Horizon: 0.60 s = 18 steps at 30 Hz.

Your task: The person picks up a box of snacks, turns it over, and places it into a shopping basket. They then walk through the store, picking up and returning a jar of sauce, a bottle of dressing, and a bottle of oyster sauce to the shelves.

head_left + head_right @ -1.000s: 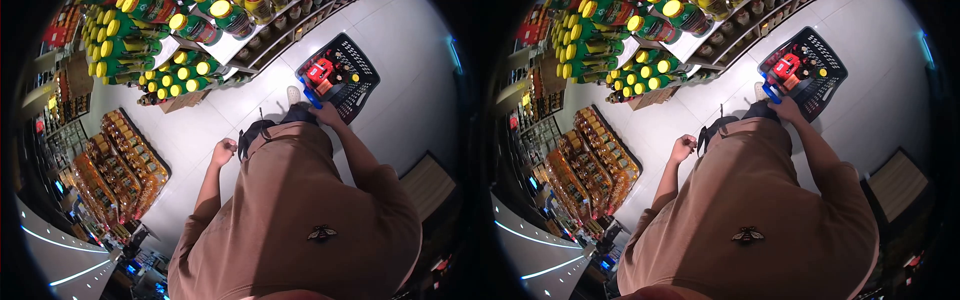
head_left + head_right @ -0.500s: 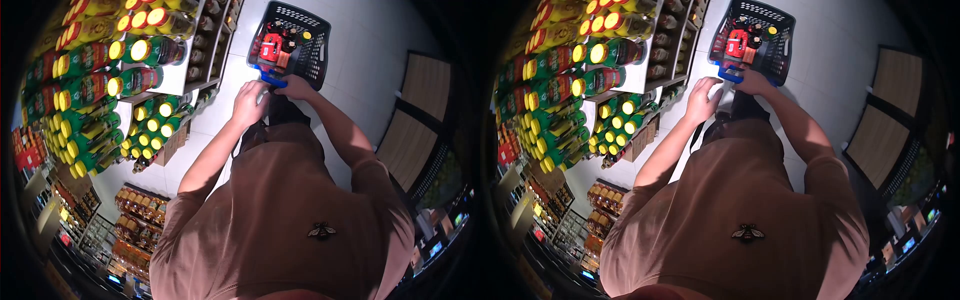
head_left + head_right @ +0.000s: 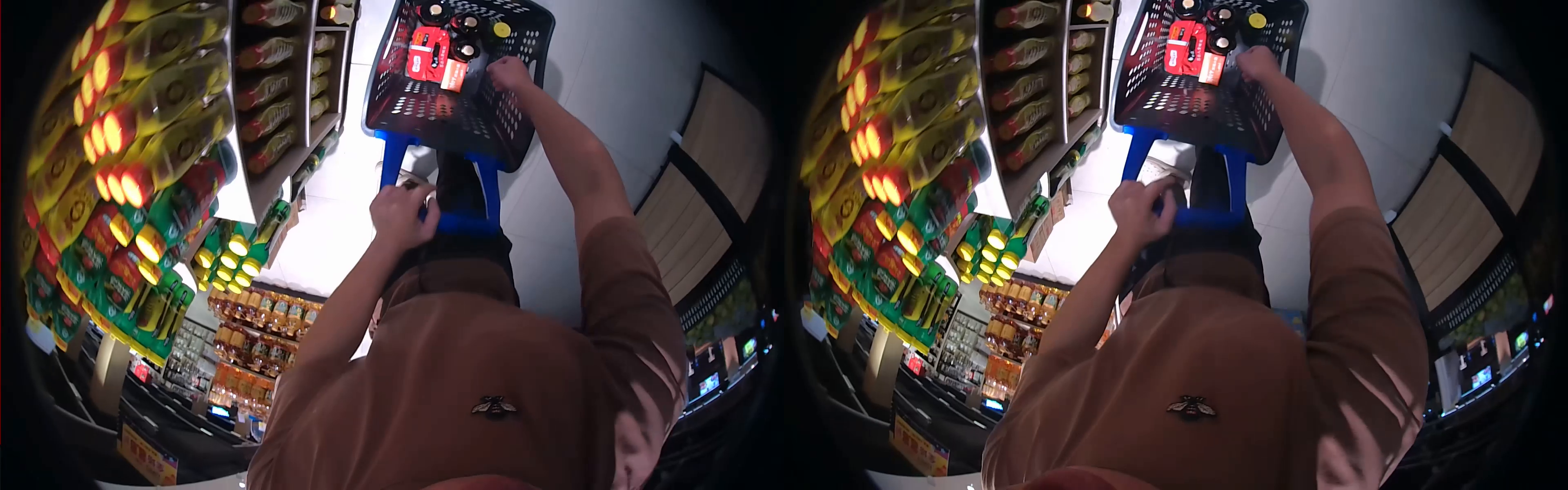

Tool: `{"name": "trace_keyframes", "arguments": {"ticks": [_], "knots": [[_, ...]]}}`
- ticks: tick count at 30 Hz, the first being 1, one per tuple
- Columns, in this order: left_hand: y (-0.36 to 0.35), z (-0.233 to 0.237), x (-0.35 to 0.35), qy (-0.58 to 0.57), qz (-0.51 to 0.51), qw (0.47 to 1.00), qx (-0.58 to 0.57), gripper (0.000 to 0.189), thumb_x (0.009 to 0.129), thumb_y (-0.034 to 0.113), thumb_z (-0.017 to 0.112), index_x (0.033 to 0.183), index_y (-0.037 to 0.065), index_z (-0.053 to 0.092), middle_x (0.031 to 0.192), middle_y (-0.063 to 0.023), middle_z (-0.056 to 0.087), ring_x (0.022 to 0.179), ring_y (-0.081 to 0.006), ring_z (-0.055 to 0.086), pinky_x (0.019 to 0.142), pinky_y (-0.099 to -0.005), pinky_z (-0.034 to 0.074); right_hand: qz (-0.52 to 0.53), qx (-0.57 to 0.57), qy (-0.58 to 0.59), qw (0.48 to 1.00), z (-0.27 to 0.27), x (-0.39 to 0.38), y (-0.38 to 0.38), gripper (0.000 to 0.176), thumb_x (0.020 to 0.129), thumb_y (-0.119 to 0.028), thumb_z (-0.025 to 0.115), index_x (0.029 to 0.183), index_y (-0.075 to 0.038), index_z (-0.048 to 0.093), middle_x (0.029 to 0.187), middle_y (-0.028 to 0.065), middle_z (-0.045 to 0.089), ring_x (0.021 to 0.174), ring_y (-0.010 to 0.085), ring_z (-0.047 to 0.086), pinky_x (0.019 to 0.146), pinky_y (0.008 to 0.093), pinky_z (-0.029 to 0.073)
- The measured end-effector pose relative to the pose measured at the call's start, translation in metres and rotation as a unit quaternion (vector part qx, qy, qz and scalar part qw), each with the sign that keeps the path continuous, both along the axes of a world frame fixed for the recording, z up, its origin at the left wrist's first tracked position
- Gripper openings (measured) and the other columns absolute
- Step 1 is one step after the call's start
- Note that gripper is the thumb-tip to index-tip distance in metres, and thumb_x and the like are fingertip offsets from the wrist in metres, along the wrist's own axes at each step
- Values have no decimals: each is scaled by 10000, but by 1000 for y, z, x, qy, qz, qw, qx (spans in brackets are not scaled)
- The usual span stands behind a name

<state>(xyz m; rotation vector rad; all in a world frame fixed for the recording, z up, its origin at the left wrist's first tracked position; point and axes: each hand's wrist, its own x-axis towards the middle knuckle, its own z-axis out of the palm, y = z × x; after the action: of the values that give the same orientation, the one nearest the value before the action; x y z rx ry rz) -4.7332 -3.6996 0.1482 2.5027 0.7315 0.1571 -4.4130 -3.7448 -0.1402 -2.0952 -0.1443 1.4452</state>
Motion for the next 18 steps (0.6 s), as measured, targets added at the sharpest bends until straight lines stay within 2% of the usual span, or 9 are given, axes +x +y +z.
{"name": "trace_keyframes", "arguments": {"ticks": [1, 2, 4, 7, 10, 12, 13, 16, 18], "knots": [[1, -2, 2, -11, 9, 999, -51, 201, 691, 113, 713, 888, 140, 742, 565, -33, 527, 483, -238, 520, 524, -357, 420, 54, -40, -43, 997, -31, 15, 6, 220, 883, -188, 643, 914, 24, 690, 768, 115, 691, 620, 183, 669, 604, 319, 550], [0, -2, 4, -1, 15, 999, -51, 193, 684, 111, 711, 873, 143, 738, 570, -33, 532, 485, -234, 519, 526, -351, 422, 86, -61, -68, 992, -48, 28, 13, 305, 862, -255, 648, 860, 46, 696, 754, 155, 710, 608, 245, 694, 655, 362, 568], [4, -3, 12, 13, 22, 998, -50, 177, 671, 108, 706, 842, 147, 729, 579, -33, 541, 487, -227, 518, 528, -340, 425, 119, -96, -170, 973, -111, 48, 24, 427, 829, -348, 667, 1005, 41, 685, 930, 205, 729, 820, 320, 732, 806, 414, 569], [12, -5, 19, 30, 8, 997, -77, 186, 657, 88, 699, 836, 134, 724, 572, -18, 513, 507, -202, 536, 525, -333, 407, 45, -148, -261, 953, -156, 65, 47, 603, 801, -400, 685, 1220, 23, 586, 1141, 236, 687, 1075, 372, 676, 956, 452, 519], [19, -5, 25, 51, -15, 993, -107, 211, 638, 72, 675, 840, 83, 731, 613, -36, 574, 510, -216, 547, 558, -334, 448, 33, -205, -213, 955, -181, 87, 67, 836, 798, -499, 716, 1376, 22, 412, 1299, 260, 602, 1205, 403, 601, 1022, 461, 482], [19, -8, 23, 71, -8, 991, -109, 207, 636, 75, 668, 834, 86, 727, 607, -25, 577, 516, -208, 551, 577, -331, 463, 55, -227, -254, 939, -231, 99, 68, 888, 798, -580, 707, 1379, 24, 414, 1309, 258, 598, 1219, 390, 596, 1022, 460, 482], [20, -10, 21, 80, -4, 991, -109, 205, 636, 76, 664, 831, 88, 725, 604, -19, 578, 519, -205, 554, 587, -330, 470, 87, -239, -225, 941, -246, 108, 70, 929, 805, -627, 677, 1397, 33, 400, 1334, 247, 590, 1231, 374, 592, 1022, 452, 482], [23, -8, 20, 112, -12, 985, -129, 204, 636, 84, 654, 828, 98, 723, 596, 2, 578, 529, -191, 556, 626, -319, 490, 133, -252, -214, 934, -280, 117, 72, 848, 813, -659, 641, 1337, 1, 547, 1345, 203, 603, 1222, 342, 606, 1007, 439, 490], [22, -10, 18, 122, -8, 985, -120, 213, 636, 93, 645, 834, 105, 725, 577, 22, 555, 538, -180, 553, 665, -313, 502, 153, -219, -203, 942, -275, 118, 71, 742, 824, -641, 634, 1218, -13, 656, 1248, 213, 658, 1191, 336, 628, 986, 429, 497]]}}
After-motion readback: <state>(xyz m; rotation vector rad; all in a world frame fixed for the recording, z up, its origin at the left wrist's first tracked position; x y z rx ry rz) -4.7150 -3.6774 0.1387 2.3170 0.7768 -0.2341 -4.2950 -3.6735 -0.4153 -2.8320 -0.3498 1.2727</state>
